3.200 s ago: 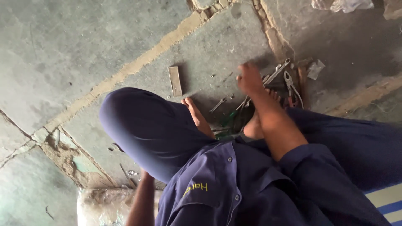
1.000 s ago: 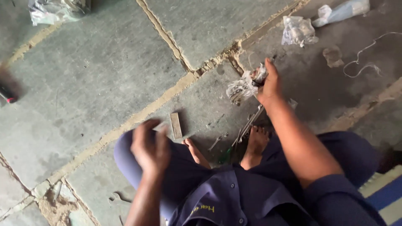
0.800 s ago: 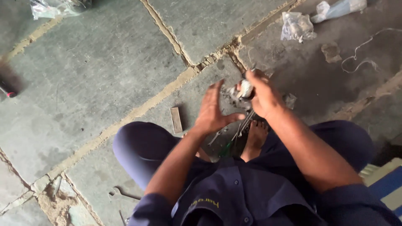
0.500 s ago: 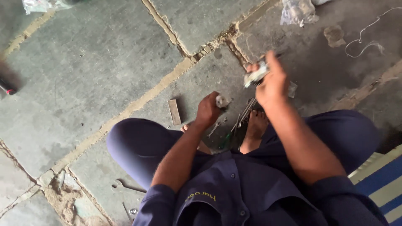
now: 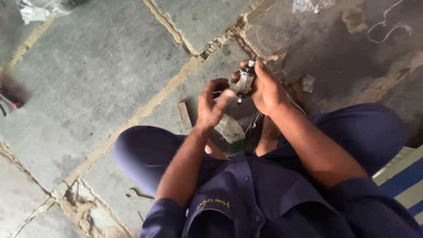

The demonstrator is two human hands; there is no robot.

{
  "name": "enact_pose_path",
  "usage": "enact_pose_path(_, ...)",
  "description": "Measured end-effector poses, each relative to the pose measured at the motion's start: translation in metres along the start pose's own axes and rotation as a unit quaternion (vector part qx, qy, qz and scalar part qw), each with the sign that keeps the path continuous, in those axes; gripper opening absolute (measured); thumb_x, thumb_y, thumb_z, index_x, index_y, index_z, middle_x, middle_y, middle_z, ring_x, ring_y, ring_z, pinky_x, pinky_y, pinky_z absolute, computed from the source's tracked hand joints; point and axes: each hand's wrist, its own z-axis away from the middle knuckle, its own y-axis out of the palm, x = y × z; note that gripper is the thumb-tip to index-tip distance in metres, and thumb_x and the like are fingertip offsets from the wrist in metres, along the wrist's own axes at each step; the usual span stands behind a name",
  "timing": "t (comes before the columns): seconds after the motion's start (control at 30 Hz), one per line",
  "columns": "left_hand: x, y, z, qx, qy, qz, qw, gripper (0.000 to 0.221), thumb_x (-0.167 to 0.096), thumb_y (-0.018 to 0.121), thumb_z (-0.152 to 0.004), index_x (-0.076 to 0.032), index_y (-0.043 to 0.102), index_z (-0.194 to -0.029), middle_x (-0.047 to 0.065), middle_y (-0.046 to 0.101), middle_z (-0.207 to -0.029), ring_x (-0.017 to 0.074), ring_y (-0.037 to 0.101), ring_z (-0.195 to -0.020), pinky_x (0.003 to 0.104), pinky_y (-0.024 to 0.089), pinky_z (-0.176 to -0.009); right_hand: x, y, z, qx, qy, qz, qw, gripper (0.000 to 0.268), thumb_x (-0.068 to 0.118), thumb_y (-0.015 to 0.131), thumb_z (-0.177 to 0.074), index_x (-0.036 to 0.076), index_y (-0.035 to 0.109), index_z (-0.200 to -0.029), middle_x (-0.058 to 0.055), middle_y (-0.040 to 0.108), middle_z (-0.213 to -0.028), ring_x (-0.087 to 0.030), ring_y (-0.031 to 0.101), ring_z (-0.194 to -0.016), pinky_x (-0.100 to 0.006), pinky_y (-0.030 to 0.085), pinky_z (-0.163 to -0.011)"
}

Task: The person unpackages various bicycle hub components from plastic bags by hand and then begins threading metal spokes into a hub flange one by one.

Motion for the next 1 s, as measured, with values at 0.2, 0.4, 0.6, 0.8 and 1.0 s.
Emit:
enact_pose_path(0.2,-0.016,0.003,-0.001,-0.025,0.139,-0.150,0.978,0.017,-0.018,0.072,-0.098,-0.003,0.071,-0.105,0.013,0.073,-0.095,0.0226,0.073,-0.084,0.034,0.057,-0.077,-0.018,-0.006,-0.008,0.016,0.024,0.045,0.999,0.045,0.048,0.063,-0.101,0.014,0.060,-0.130,-0.011,0.069,-0.117,-0.022,0.066,-0.104,-0.039,0.053,-0.089)
enact_pose_path(0.4,0.004,0.001,-0.002,-0.038,0.079,0.025,0.996,0.021,-0.020,0.060,-0.110,0.001,0.062,-0.114,0.010,0.069,-0.096,0.0165,0.063,-0.088,0.034,0.055,-0.081,-0.032,-0.027,-0.018,-0.034,0.056,0.062,0.996,0.040,0.044,0.068,-0.100,0.014,0.061,-0.127,-0.004,0.065,-0.109,-0.020,0.064,-0.099,-0.039,0.052,-0.084)
enact_pose_path(0.6,0.016,0.013,-0.003,0.054,-0.056,0.385,0.920,0.019,-0.024,0.055,-0.111,-0.005,0.053,-0.114,0.011,0.070,-0.110,0.0174,0.067,-0.096,0.036,0.059,-0.090,-0.075,-0.050,-0.021,-0.026,0.173,0.034,0.984,0.042,0.052,0.060,-0.102,0.014,0.064,-0.119,-0.003,0.066,-0.103,-0.019,0.064,-0.090,-0.037,0.052,-0.076)
enact_pose_path(0.8,0.000,0.005,-0.003,0.068,-0.131,0.465,0.873,0.018,-0.027,0.052,-0.108,-0.009,0.052,-0.109,0.010,0.068,-0.101,0.0199,0.068,-0.089,0.037,0.058,-0.084,-0.075,-0.049,-0.019,-0.035,0.198,0.062,0.978,0.032,0.040,0.060,-0.098,0.013,0.064,-0.114,-0.005,0.069,-0.103,-0.020,0.070,-0.086,-0.039,0.060,-0.067)
enact_pose_path(1.0,-0.005,0.001,0.003,0.072,-0.093,0.393,0.912,0.021,-0.028,0.054,-0.111,-0.008,0.053,-0.105,0.001,0.051,-0.084,0.0120,0.048,-0.077,0.030,0.046,-0.075,-0.063,-0.044,-0.021,-0.086,0.114,0.090,0.986,0.015,0.017,0.072,-0.096,0.006,0.065,-0.104,-0.006,0.065,-0.088,-0.021,0.067,-0.067,-0.037,0.056,-0.058)
